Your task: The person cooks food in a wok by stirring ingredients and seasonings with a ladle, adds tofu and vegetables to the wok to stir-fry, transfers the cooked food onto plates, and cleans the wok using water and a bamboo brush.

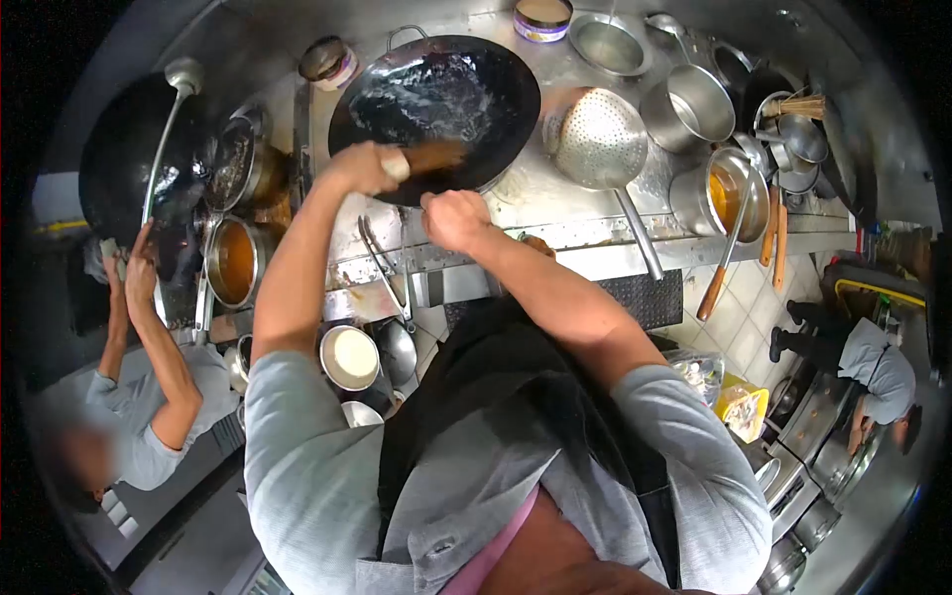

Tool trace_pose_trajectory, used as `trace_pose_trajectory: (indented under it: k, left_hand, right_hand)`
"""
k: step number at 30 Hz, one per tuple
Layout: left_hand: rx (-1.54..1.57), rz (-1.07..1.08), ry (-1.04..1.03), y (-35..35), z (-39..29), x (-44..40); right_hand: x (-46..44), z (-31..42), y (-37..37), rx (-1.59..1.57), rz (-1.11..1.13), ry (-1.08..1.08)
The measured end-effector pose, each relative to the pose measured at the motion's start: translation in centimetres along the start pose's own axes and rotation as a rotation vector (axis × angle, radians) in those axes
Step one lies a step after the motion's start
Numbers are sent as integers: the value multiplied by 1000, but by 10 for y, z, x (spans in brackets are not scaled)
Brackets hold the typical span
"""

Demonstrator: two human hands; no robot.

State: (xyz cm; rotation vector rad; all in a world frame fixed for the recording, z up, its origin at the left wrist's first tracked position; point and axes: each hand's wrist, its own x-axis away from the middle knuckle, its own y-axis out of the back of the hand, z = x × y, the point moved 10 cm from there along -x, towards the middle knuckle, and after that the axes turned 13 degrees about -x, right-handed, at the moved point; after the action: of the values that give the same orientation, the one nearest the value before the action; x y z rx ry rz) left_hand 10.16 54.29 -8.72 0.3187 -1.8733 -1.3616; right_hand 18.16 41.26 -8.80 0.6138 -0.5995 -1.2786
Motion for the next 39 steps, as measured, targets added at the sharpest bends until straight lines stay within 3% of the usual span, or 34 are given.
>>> trace_pose_trajectory:
  k: [2, 4, 5, 8, 10, 11, 12, 14, 16, 18, 20, 21, 23, 24, 25, 26, 29, 30, 32, 33, 36, 39]
  left_hand:
    - [-138, -11, 193, -7, 36, -47]
    - [407, -89, 324, -1, 8, -68]
    - [446, -23, 220, -4, -13, -71]
    - [125, 239, 86, 28, -71, -3]
    - [-185, 120, -1, 35, -56, 16]
    - [-283, 285, 72, 31, -35, 11]
    - [-478, 249, 161, 35, -16, -4]
    - [-412, 126, 340, 10, 63, -77]
    - [95, 59, 437, 24, 32, -82]
    - [225, 63, 363, 6, -8, -75]
    - [102, 59, 240, 3, -42, -41]
    - [-157, 26, 65, 2, -57, -25]
    - [-336, 192, 193, 17, -48, 35]
    - [-492, 265, 251, 5, -2, 40]
    - [-596, 292, 250, 40, -13, 55]
    - [-586, 198, 321, 29, 45, 33]
    - [-459, -62, 451, 39, 71, -29]
    - [-456, 1, 423, 36, 35, -38]
    - [-144, -79, 541, 9, 14, -51]
    - [-30, -94, 501, -20, 10, -64]
    - [-81, 4, 346, -21, -51, -18]
    - [-311, 134, 309, 5, -24, 47]
  right_hand:
    - [5, 0, 1, -5, 18, 28]
    - [0, -1, 1, -12, -1, 31]
    - [1, -5, 1, 0, -5, 24]
    - [0, -17, -3, -12, 34, -21]
    - [0, -19, -4, -32, 51, -45]
    - [0, -18, -5, -23, 81, -69]
    - [1, -16, -4, -18, 89, -68]
    - [1, -14, -5, -15, 100, -68]
    - [1, -14, -3, -16, 95, -54]
    - [4, -13, -5, -13, 106, -47]
    - [-1, -14, -6, -18, 96, -52]
    - [-2, -14, -8, -9, 104, -56]
    - [-2, -12, -11, -19, 113, -55]
    - [-2, -14, -10, -21, 113, -61]
    - [-1, -12, -8, -20, 111, -62]
    - [0, -8, -6, -20, 108, -63]
    - [5, -6, -7, -23, 108, -66]
    - [4, -5, -5, -16, 108, -57]
    - [3, -5, -3, -8, 104, -62]
    - [2, -4, -4, -5, 106, -62]
    - [-2, -9, -13, -23, 25, 15]
    - [0, -3, -9, -19, 1, 32]
